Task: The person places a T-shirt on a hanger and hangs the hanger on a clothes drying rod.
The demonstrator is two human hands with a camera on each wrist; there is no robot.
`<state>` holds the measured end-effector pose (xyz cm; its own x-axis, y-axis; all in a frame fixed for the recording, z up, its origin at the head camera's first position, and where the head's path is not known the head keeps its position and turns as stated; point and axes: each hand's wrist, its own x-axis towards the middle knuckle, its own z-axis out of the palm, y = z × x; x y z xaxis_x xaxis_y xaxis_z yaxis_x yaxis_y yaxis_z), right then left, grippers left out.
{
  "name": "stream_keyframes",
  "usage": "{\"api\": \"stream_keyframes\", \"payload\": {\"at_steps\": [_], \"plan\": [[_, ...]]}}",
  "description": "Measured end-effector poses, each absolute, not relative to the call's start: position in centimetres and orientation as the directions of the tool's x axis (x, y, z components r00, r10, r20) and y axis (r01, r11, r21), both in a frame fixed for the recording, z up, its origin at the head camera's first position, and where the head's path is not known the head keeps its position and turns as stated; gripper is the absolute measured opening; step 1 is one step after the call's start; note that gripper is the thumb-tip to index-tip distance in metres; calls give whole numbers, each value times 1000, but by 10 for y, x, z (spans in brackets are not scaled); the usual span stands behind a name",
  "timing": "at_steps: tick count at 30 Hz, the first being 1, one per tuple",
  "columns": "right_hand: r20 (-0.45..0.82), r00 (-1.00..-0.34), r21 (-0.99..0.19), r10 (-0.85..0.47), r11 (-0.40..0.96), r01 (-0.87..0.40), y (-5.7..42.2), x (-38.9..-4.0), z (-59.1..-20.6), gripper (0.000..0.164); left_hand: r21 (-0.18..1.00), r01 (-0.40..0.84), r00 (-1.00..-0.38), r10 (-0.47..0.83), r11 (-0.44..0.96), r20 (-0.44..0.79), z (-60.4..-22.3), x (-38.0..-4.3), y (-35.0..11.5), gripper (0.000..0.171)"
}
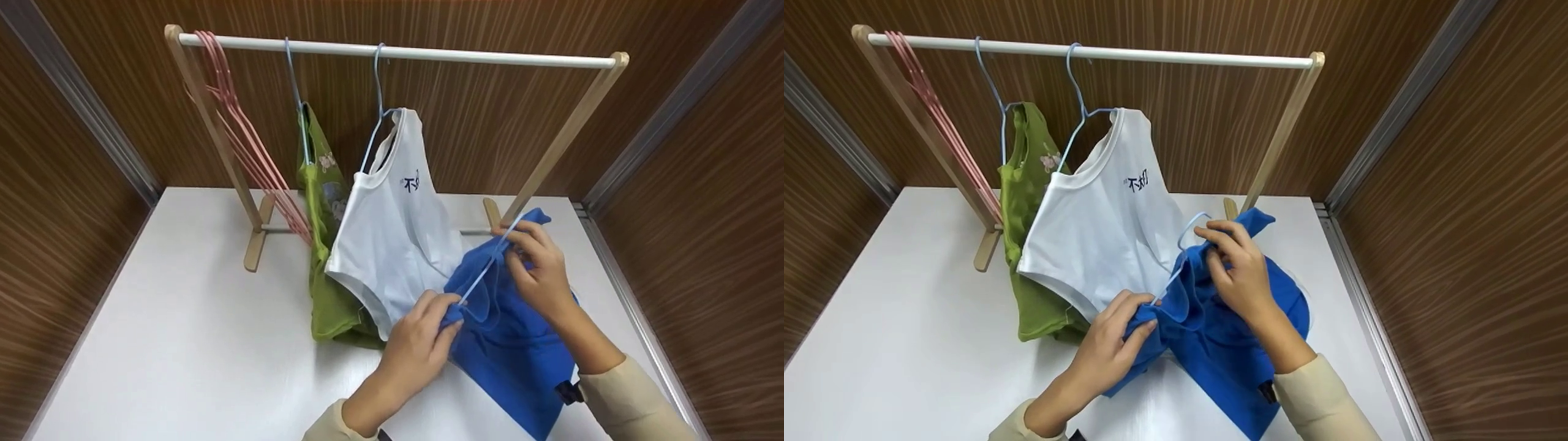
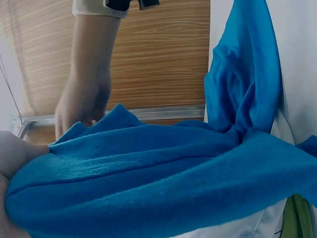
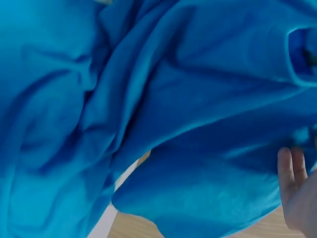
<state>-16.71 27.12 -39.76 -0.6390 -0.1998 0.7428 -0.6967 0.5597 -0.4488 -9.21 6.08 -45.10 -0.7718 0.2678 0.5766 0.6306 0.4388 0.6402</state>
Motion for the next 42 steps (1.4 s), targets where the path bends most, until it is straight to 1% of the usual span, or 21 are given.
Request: {"api": "stream_keyframes", "payload": {"at_steps": [7, 11, 15, 18, 25, 30, 33, 34, 36, 38, 40, 42], "plan": [[745, -637, -415, -198, 610, -675, 285, -187, -407, 28, 651, 631, -772, 267, 422, 576, -447, -89, 59, 26], [728, -664, -438, -173, 628, -643, 299, -202, -419, 24, 658, 636, -770, 267, 404, 580, -446, -88, 58, 25], [709, -693, -469, -134, 644, -604, 311, -212, -428, 25, 654, 643, -764, 273, 398, 585, -446, -86, 57, 24], [707, -697, -469, -120, 659, -588, 318, -219, -432, 25, 656, 641, -766, 273, 399, 582, -446, -84, 57, 25], [709, -699, -457, -95, 692, -558, 330, -232, -436, 17, 671, 637, -770, 280, 379, 573, -446, -80, 57, 28], [678, -731, -478, -74, 711, -515, 333, -236, -439, 20, 667, 652, -758, 286, 362, 586, -445, -79, 57, 33], [666, -744, -482, -61, 726, -491, 333, -237, -440, 29, 670, 649, -760, 281, 359, 586, -445, -80, 56, 35], [670, -740, -480, -53, 730, -487, 333, -237, -439, 33, 673, 647, -762, 277, 359, 585, -445, -80, 55, 35], [701, -712, -469, -40, 726, -503, 331, -233, -436, 40, 671, 644, -764, 267, 367, 587, -444, -81, 54, 36], [758, -650, -445, -50, 689, -572, 327, -227, -430, 44, 670, 643, -765, 262, 371, 588, -443, -81, 53, 36], [806, -582, -399, -108, 627, -670, 319, -218, -422, 43, 667, 645, -763, 263, 373, 591, -442, -82, 53, 36], [828, -520, -343, -210, 544, -765, 308, -208, -412, 38, 665, 646, -762, 264, 374, 591, -441, -82, 52, 36]]}}
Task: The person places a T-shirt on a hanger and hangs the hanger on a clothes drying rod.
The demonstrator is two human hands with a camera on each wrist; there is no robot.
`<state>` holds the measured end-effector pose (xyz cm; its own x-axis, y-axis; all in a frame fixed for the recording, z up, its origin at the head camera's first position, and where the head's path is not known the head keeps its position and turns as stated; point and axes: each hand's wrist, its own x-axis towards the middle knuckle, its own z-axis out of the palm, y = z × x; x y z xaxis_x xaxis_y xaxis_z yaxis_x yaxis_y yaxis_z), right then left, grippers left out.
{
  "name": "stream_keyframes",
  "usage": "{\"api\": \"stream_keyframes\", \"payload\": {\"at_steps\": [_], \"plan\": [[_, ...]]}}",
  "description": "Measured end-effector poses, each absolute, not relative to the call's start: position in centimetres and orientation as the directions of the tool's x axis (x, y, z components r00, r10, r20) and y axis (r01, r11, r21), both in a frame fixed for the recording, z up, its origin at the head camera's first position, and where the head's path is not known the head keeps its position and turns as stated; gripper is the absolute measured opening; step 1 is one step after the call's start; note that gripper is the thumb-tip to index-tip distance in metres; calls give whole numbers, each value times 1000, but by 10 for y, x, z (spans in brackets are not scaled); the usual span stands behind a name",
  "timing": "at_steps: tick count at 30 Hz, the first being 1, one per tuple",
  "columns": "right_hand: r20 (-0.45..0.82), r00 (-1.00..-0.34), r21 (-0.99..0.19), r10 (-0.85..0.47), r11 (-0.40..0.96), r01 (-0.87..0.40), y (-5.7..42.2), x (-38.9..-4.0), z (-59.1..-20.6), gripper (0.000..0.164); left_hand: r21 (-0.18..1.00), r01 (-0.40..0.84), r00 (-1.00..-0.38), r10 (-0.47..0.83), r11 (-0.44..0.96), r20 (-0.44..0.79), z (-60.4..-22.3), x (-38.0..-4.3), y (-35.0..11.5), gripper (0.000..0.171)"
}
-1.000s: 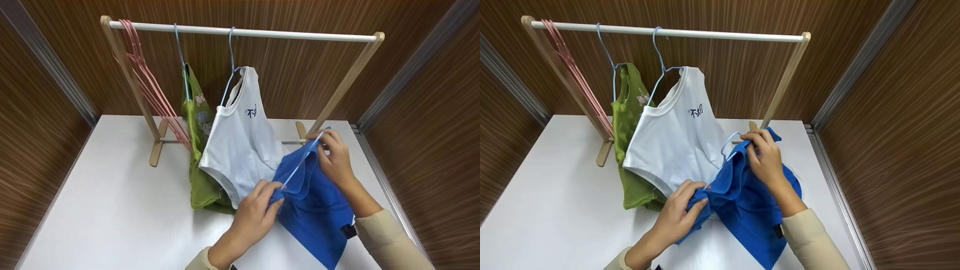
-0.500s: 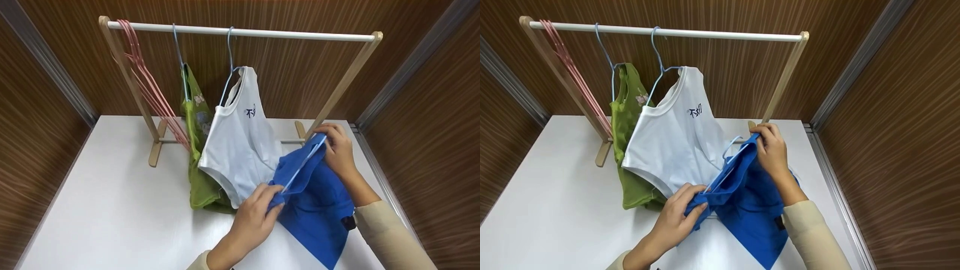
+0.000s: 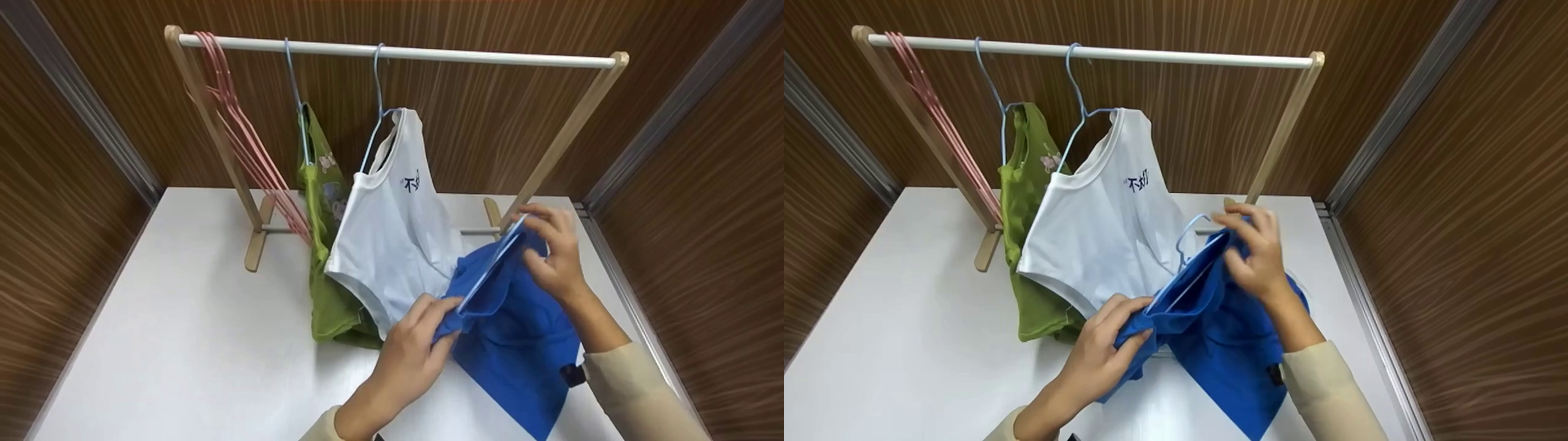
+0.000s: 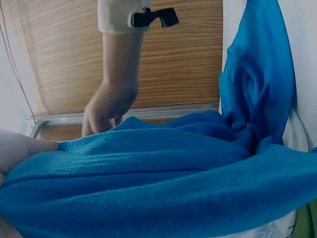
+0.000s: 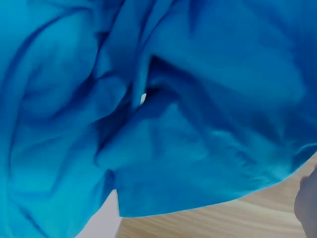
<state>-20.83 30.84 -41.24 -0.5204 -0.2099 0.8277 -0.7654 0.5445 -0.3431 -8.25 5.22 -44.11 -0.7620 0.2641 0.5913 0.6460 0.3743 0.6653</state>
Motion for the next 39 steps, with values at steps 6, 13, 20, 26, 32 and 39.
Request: {"api": "stream_keyframes", "payload": {"at_steps": [6, 13, 20, 26, 32, 39], "plan": [[802, -447, -263, -396, 437, -860, 291, -196, -401, 23, 648, 641, -765, 265, 411, 587, -437, -81, 51, 43], [777, -505, -260, -376, 539, -801, 317, -219, -422, 17, 612, 630, -776, 347, 479, 527, -433, -74, 43, 52], [760, -548, -297, -350, 563, -771, 323, -225, -422, 15, 586, 624, -781, 375, 517, 500, -432, -67, 37, 41], [763, -548, -300, -344, 562, -771, 318, -225, -419, 16, 588, 585, -811, 388, 558, 439, -427, -63, 36, 48], [746, -544, -330, -384, 496, -803, 307, -219, -408, 14, 731, 505, -848, 423, 459, 319, -421, -71, 39, 55], [736, -559, -388, -383, 439, -811, 298, -211, -392, 19, 846, 504, -814, 421, 171, 400, -423, -73, 49, 22]]}}
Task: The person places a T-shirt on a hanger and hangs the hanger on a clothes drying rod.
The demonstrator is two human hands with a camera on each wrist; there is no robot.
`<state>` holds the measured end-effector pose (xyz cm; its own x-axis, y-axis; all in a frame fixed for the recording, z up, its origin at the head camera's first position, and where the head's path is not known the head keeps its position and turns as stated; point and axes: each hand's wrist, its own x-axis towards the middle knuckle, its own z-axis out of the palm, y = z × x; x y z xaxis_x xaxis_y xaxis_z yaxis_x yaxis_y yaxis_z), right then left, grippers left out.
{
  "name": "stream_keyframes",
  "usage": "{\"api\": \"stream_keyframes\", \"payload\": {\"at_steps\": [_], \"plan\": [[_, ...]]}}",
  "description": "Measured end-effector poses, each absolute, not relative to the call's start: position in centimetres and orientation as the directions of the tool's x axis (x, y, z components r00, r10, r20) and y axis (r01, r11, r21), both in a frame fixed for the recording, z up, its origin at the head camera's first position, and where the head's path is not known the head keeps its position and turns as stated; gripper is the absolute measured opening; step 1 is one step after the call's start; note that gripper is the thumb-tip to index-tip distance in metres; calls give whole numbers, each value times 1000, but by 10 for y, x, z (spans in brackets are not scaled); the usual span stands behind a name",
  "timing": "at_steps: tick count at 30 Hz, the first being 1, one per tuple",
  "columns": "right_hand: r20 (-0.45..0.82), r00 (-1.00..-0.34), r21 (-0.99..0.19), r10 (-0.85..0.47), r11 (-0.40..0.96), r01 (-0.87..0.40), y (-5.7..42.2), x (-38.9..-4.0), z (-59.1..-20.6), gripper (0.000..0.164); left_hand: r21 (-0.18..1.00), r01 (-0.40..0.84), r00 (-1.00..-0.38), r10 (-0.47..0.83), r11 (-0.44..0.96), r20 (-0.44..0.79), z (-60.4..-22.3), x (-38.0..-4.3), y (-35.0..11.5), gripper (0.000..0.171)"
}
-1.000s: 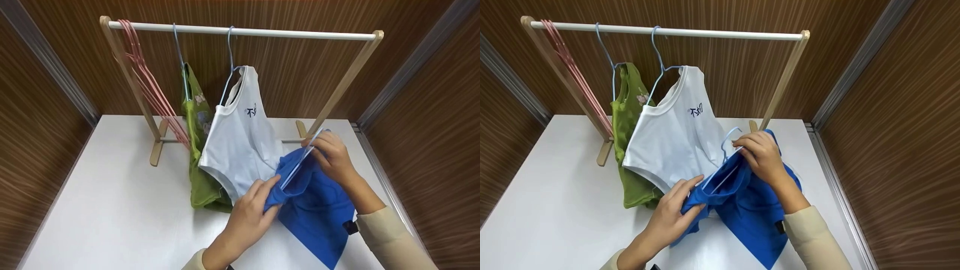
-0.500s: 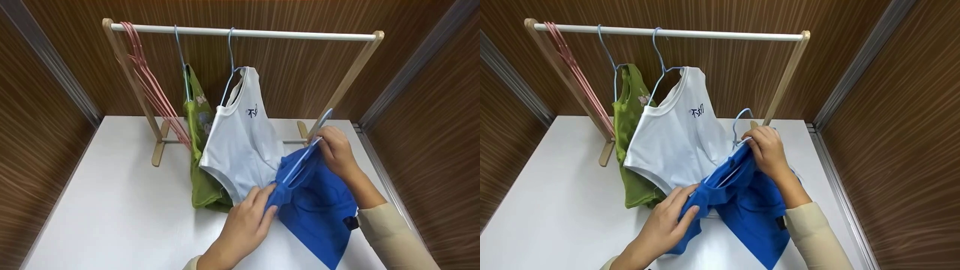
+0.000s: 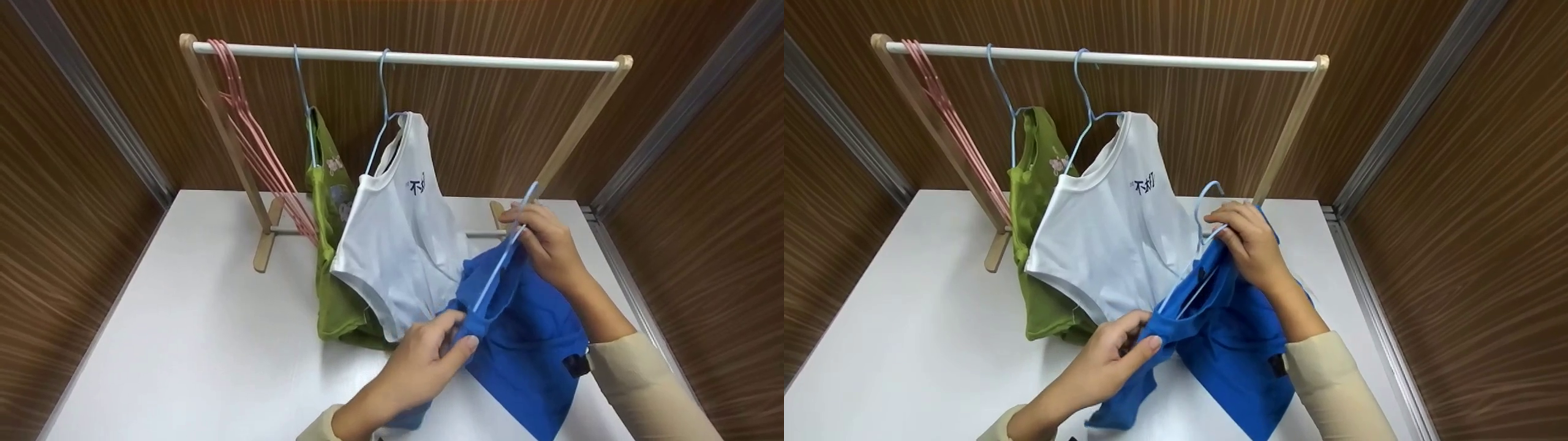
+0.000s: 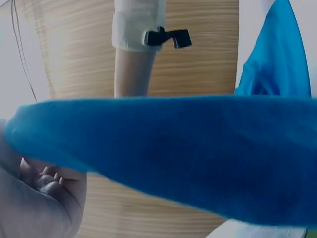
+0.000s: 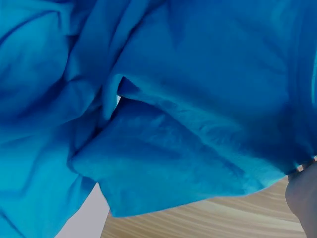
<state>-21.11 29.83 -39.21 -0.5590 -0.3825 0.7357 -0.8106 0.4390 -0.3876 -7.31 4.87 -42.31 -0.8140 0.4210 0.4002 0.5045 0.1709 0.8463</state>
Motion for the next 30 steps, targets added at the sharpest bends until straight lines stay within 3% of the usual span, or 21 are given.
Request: {"api": "stream_keyframes", "payload": {"at_steps": [5, 13, 18, 25, 30], "plan": [[715, -589, -420, -376, 443, -792, 302, -214, -392, 17, 885, 450, -843, 383, 118, 378, -420, -71, 52, 21], [702, -594, -419, -394, 446, -791, 301, -220, -395, 21, 784, 550, -825, 334, 288, 456, -420, -70, 53, 23], [677, -638, -443, -367, 488, -752, 295, -215, -394, 29, 797, 548, -824, 325, 252, 464, -420, -72, 55, 18], [642, -749, -609, -160, 487, -626, 281, -190, -385, 54, 847, 508, -843, 289, 156, 453, -411, -81, 55, 16], [453, -884, -844, -114, 263, -467, 266, -173, -379, 56, 844, 510, -850, 245, 164, 466, -399, -95, 55, 21]]}}
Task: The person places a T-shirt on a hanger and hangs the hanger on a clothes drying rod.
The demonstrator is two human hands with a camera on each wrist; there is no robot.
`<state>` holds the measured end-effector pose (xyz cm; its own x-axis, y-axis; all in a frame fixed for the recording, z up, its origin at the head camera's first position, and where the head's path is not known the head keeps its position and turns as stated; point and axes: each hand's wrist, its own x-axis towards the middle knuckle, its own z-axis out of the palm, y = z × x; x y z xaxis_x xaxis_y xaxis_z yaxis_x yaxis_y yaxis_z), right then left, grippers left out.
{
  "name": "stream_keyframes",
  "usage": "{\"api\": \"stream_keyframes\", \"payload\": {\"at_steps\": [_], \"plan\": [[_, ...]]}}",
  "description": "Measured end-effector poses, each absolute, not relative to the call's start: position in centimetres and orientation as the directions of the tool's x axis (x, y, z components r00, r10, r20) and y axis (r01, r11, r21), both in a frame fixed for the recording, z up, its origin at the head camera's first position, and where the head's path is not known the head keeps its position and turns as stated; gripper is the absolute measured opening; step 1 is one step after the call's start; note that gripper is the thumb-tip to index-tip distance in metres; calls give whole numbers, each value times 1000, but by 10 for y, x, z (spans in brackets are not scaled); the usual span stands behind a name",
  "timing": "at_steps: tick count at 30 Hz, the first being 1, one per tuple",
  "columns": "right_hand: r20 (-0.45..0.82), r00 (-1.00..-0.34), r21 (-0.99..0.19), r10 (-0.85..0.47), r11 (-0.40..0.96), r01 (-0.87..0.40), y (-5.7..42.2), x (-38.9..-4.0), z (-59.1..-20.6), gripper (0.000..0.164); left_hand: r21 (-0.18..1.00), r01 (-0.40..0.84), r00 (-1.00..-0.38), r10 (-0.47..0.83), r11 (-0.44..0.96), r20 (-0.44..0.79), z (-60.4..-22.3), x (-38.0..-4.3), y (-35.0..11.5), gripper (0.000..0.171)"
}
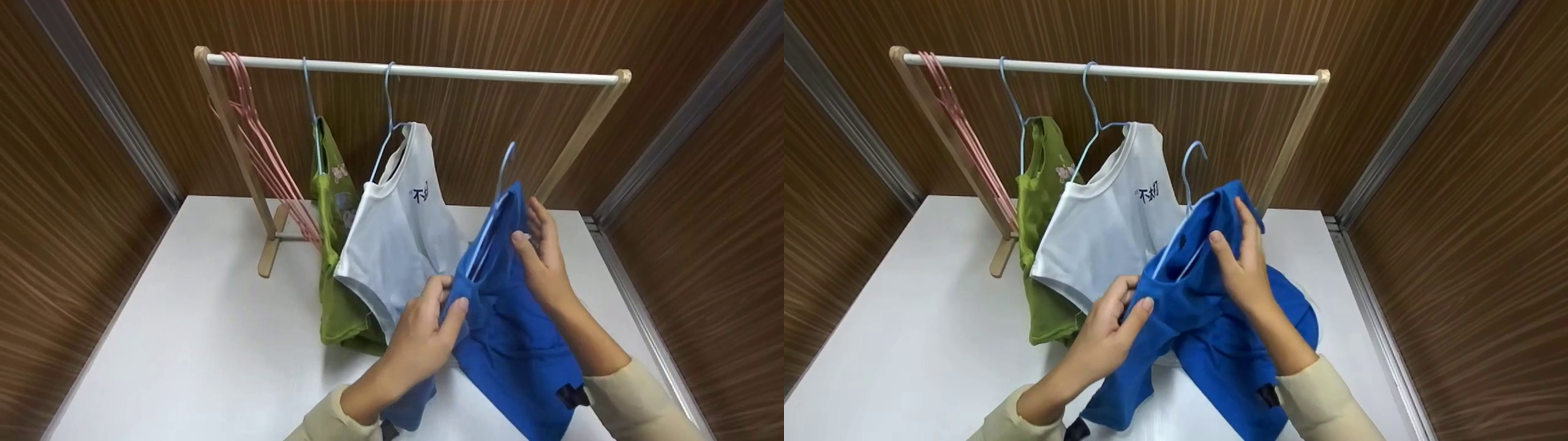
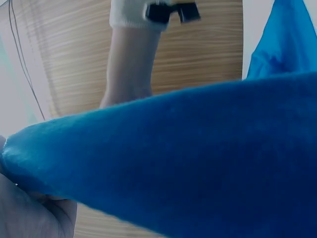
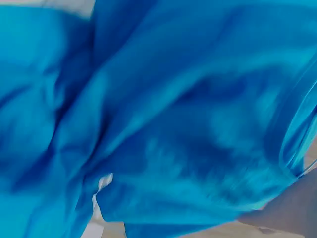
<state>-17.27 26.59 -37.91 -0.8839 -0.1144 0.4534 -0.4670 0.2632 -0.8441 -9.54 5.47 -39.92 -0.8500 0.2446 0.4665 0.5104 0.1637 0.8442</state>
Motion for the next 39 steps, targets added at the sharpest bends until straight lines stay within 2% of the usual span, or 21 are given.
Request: {"api": "stream_keyframes", "payload": {"at_steps": [3, 6, 14, 23, 30, 34, 39], "plan": [[333, -928, -922, -169, 150, -358, 262, -169, -383, 54, 839, 518, -848, 224, 164, 480, -391, -107, 57, 23], [263, -938, -952, -227, 99, -290, 255, -168, -385, 51, 833, 529, -844, 208, 163, 495, -382, -118, 60, 24], [248, -930, -955, -271, 90, -281, 238, -179, -373, 55, 824, 543, -837, 180, 158, 517, -366, -136, 71, 24], [105, -976, -994, -189, -47, -98, 231, -214, -355, 55, 817, 562, -824, 173, 126, 540, -356, -154, 85, 22], [34, -980, -986, -195, -168, -1, 227, -237, -347, 51, 850, 510, -858, 149, 132, 491, -348, -168, 91, 20], [18, -979, -976, -203, -214, 26, 222, -247, -345, 48, 849, 506, -862, 130, 152, 490, -348, -174, 90, 22], [37, -985, -981, -169, -195, -3, 212, -257, -344, 42, 842, 513, -858, 121, 167, 499, -348, -178, 87, 22]]}}
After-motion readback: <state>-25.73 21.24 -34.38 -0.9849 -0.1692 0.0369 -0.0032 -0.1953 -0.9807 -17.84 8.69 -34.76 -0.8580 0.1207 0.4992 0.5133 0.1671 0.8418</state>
